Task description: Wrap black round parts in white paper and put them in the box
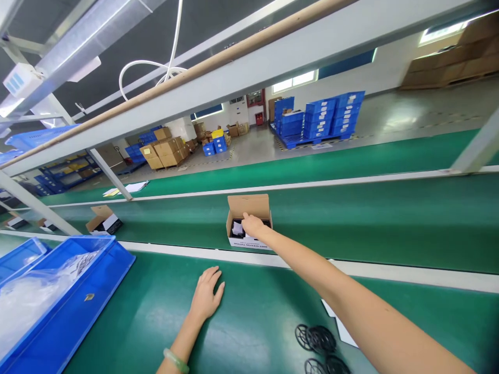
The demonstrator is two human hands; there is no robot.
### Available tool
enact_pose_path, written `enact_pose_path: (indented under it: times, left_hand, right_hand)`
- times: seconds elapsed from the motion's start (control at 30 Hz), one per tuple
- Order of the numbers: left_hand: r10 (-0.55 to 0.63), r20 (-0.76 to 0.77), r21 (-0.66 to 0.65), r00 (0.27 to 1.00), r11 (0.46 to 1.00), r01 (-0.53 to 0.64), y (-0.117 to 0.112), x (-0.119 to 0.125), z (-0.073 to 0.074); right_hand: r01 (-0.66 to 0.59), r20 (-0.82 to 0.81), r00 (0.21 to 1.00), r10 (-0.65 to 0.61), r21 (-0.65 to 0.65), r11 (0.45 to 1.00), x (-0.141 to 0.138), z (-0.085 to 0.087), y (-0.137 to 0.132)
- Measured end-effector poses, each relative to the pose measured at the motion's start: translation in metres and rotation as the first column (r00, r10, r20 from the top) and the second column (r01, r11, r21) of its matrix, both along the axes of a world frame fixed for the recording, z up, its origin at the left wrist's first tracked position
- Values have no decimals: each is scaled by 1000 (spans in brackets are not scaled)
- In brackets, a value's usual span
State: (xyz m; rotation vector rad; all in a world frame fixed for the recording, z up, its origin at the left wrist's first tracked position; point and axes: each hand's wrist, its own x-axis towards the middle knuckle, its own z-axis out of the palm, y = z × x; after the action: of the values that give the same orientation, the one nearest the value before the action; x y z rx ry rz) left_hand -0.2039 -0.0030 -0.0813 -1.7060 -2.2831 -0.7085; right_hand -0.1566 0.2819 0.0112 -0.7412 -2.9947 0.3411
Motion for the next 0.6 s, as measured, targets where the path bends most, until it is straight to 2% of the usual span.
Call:
enact_pose_path:
  times: [0.17, 0.23, 0.3, 0.4, 0.47, 0.53, 0.6]
  left_hand:
    - [23, 67, 47, 997, 999, -26, 1, 3, 0]
    - [6, 149, 54, 989, 998, -14, 3, 21, 3]
    - [-83, 242, 25, 967, 997, 80, 8, 48, 9]
    - [-283, 347, -42, 894, 948, 316, 23, 92, 21]
    - [-359, 341, -62, 869, 914, 401, 43, 109, 33]
    - [-353, 264, -62, 897, 922, 382, 74, 110, 47]
    - [-270, 146, -77, 952, 956, 283, 113, 99, 61]
  right_hand:
    - [-115, -33, 992, 119, 108, 987, 43, 25, -4]
    - [-128, -79, 987, 138, 128, 984, 76, 34, -8]
    - [-144, -130, 978, 162, 132, 981, 122, 36, -15]
    - [-170, -242, 953, 185, 82, 982, 205, 25, -29]
    - [-156, -321, 936, 146, -6, 988, 261, 11, -43]
    - [-121, -377, 924, 65, -126, 985, 311, -5, -60]
    - [-60, -398, 916, -44, -244, 968, 350, -18, -79]
